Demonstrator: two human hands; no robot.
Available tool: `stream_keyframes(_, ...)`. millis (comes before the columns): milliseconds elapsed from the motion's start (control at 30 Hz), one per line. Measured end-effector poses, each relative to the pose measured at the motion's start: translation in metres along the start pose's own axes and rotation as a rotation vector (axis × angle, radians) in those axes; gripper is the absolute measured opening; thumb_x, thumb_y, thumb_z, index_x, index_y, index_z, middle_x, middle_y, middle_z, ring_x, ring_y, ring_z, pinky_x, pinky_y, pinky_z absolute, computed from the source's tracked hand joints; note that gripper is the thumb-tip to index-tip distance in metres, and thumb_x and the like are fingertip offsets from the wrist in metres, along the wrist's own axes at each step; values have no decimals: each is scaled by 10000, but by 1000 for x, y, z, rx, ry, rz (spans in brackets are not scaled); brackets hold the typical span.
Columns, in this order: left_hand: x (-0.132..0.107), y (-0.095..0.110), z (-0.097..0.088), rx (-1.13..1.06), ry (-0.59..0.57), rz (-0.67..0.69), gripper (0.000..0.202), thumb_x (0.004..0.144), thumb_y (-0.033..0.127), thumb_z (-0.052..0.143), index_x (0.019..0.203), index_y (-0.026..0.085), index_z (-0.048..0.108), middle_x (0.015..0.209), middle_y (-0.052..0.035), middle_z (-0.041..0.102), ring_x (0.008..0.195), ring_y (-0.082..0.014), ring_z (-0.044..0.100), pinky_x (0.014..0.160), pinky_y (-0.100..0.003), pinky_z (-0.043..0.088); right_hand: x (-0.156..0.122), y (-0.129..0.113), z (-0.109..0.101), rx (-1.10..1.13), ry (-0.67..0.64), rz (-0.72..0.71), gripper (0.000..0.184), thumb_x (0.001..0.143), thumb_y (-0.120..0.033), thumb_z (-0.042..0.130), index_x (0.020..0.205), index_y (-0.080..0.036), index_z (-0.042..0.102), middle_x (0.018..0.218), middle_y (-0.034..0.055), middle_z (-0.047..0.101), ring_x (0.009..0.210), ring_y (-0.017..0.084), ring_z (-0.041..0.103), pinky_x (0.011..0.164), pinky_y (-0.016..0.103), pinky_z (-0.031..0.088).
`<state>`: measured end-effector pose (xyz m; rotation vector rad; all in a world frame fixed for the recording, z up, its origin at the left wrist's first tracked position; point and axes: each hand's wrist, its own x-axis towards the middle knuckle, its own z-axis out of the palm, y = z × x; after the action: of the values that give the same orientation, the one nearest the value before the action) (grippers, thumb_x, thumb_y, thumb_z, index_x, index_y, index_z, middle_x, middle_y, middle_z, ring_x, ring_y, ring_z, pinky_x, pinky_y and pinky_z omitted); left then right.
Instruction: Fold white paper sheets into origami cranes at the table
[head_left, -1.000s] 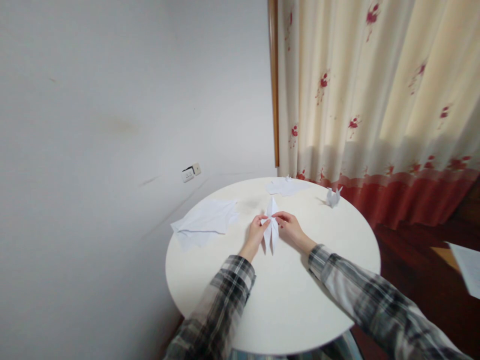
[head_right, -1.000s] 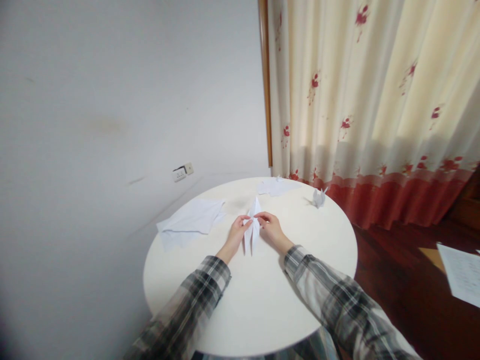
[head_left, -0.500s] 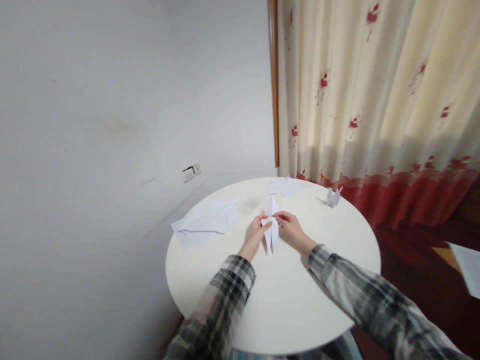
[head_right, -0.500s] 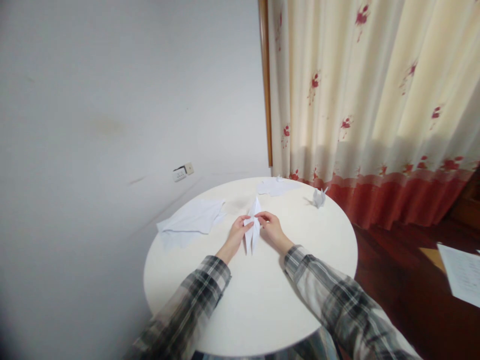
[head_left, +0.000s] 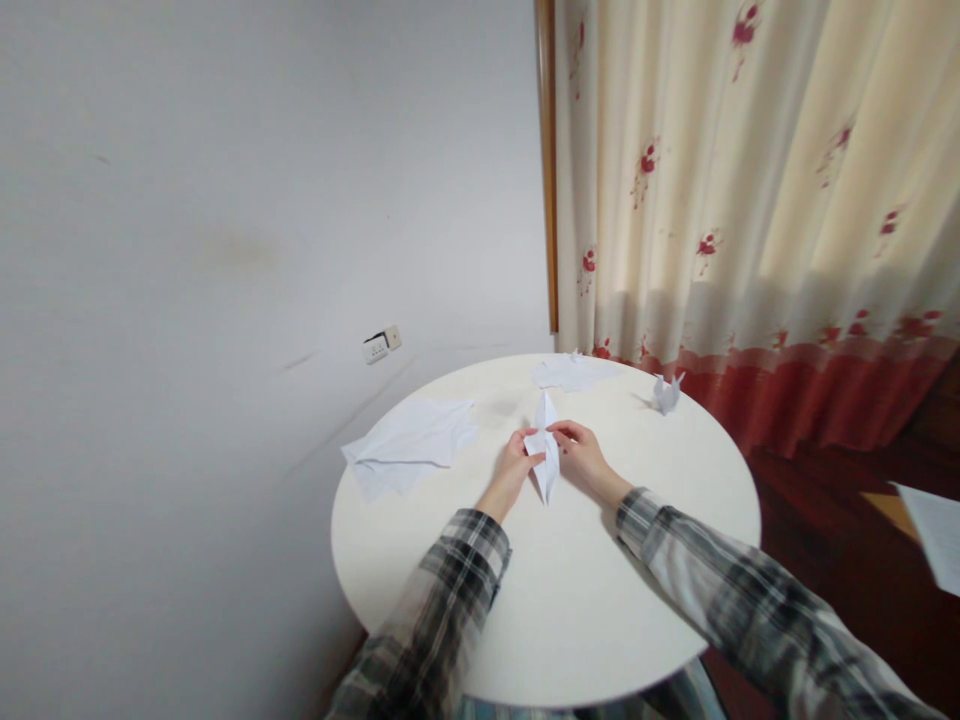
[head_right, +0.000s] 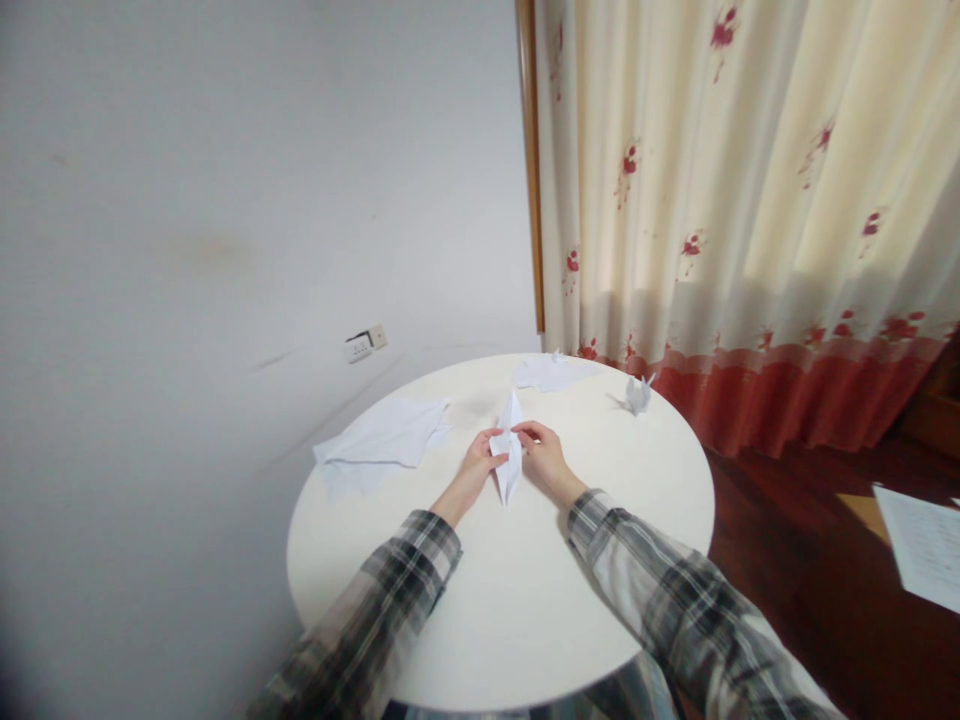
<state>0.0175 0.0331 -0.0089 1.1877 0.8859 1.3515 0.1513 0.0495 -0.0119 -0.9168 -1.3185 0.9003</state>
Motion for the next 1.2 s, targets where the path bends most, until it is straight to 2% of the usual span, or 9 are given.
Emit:
stream_keyframes(200,-1,1,0,-24,21,-28,329,605,141,616,915,180,515,789,-6,610,718,-146,597,679,-258,437,-1,2,0,-152,28,-77,190,681,-286,514,812,-185,607,776,38,627,687,156,542,626,278,423)
stream_keyframes(267,-1,2,0,-29,47,-28,314,620,179,632,911,181,515,773,-6,606,702,-144,599,668,-255,441,-3,2,0,-237,-15,-122,218,691,-261,516,883,-189,588,797,34,622,688,149,549,639,278,433)
stream_keyframes(367,-2,2,0,-16,53,-1,397,576,181,692,926,183,505,797,-12,618,752,-153,609,701,-257,445,-6,4,1,-349,-91,-158,274,706,-237,520,977,-201,536,832,26,617,702,141,565,642,273,448)
stream_keyframes(533,-2,1,-1,-29,4,28,467,535,159,719,935,182,480,811,-6,627,768,-150,603,709,-262,442,-9,5,2,-463,-126,-109,343,719,-271,561,1041,-217,456,927,39,635,697,133,586,632,265,455)
stream_keyframes(800,-1,-1,-2,-25,-38,23,485,513,124,712,934,181,480,800,-3,632,745,-142,603,679,-246,437,-12,-1,1,-532,-89,-84,295,737,-305,537,995,-214,426,807,17,656,593,128,585,535,234,404)
stream_keyframes(967,1,-3,-3,-13,-16,17,488,525,115,701,958,180,485,757,9,620,719,-141,602,665,-246,435,-12,-1,0,-410,-96,-97,231,756,-311,491,957,-216,430,778,13,655,598,131,588,542,237,409)
stream_keyframes(1100,3,-4,-4,-15,26,17,503,519,101,708,965,174,488,796,-2,624,743,-147,605,704,-263,442,-9,4,2,-162,-74,-49,195,738,-285,466,921,-226,430,738,-3,652,597,130,580,552,245,419)
stream_keyframes(1200,3,-4,-5,-22,66,-2,516,519,97,713,980,172,492,833,-13,631,769,-153,608,729,-277,447,-4,7,4,69,-28,45,233,658,-267,518,871,-227,432,657,-30,628,552,120,552,551,247,419)
